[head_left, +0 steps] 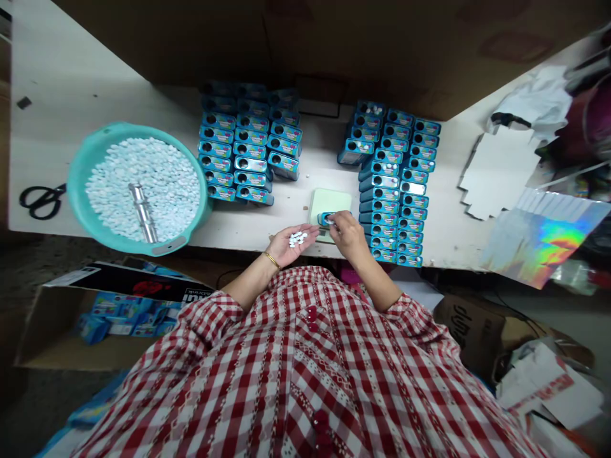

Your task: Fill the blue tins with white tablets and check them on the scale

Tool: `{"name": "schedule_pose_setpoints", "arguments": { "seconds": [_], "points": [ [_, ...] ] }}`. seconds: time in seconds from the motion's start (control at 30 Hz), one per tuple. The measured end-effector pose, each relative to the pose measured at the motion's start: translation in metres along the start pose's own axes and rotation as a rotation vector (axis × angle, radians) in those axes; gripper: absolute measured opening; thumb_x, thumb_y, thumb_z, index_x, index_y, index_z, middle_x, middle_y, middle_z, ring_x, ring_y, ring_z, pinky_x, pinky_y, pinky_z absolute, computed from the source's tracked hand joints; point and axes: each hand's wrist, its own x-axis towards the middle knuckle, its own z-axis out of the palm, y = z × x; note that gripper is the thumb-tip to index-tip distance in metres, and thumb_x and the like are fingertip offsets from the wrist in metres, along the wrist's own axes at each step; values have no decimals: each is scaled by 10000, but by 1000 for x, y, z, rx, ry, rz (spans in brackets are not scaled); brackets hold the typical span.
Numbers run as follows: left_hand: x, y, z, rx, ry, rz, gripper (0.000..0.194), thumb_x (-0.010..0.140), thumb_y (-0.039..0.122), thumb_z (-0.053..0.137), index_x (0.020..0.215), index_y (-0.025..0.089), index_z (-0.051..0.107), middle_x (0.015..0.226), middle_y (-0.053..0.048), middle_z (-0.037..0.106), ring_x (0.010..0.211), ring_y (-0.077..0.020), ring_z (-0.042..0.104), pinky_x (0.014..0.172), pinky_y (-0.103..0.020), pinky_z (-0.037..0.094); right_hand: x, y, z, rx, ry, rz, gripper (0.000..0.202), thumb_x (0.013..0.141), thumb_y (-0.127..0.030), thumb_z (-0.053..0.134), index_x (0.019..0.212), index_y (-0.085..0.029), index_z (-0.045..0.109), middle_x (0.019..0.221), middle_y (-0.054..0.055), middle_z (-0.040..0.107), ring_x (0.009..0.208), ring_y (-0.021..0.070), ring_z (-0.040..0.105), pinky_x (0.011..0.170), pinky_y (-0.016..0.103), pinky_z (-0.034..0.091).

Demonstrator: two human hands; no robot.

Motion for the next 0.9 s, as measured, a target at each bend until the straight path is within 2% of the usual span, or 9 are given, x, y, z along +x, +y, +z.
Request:
{"name": "schedule_pose_setpoints", "arguments": {
  "seconds": [0.13,0.27,0.37,0.43,0.5,0.6,0.67,0.8,0.9],
  "points": [
    [-3,1,-9,-24,42,-1,260,816,113,442,943,36,656,956,-174,699,991,-231,648,863,-325,519,6,12,-1,-3,1,-32,229,880,-190,454,1006,-190,645,978,92,635,917,197,606,810,316,515],
    [-10,5,-26,-70,103,21,278,813,108,447,993,41,649,950,-168,701,975,-231,656,807,-313,546,10,18,-12,89,135,-34,211,874,-163,449,914,-199,653,910,59,657,870,167,618,795,296,507],
    [-19,12,-39,-118,178,53,262,814,89,447,974,53,651,895,-154,706,893,-214,679,729,-283,569,35,25,-23,84,139,-3,208,857,-158,464,912,-198,660,912,54,663,860,175,616,774,307,501],
    [-26,18,-46,-140,241,74,224,822,76,445,905,58,652,807,-137,702,778,-184,690,650,-238,570,66,32,-24,20,38,-5,216,846,-150,477,941,-181,669,942,65,664,883,185,613,794,311,488],
    [-33,22,-52,-154,286,102,210,839,69,432,832,67,641,730,-113,686,664,-144,677,569,-190,550,104,37,-16,-90,-128,-26,233,833,-145,500,996,-156,667,1001,84,658,915,198,608,835,316,467],
    [-44,26,-59,-171,311,162,242,868,72,398,787,76,627,683,-94,666,586,-113,650,508,-160,524,159,43,9,-311,-400,-70,308,831,-152,519,1119,-156,625,1151,98,612,969,210,595,863,313,439],
    [-51,26,-64,-194,340,200,258,877,74,384,781,80,624,665,-89,659,576,-112,643,501,-162,521,185,46,30,-440,-543,-99,347,831,-147,514,1167,-172,597,1207,99,581,977,211,590,830,300,436],
    [-62,21,-74,-255,403,233,247,877,79,394,779,88,621,653,-80,653,565,-106,631,495,-158,515,212,50,56,-526,-676,-140,293,842,-120,452,1066,-140,640,1148,133,604,927,218,596,752,288,424],
    [-64,18,-77,-273,410,220,244,877,80,402,769,85,621,652,-80,650,567,-102,627,502,-155,513,208,50,47,-507,-667,-155,263,839,-132,453,1009,-121,654,1108,140,624,941,228,585,771,297,414]
  ]
}}
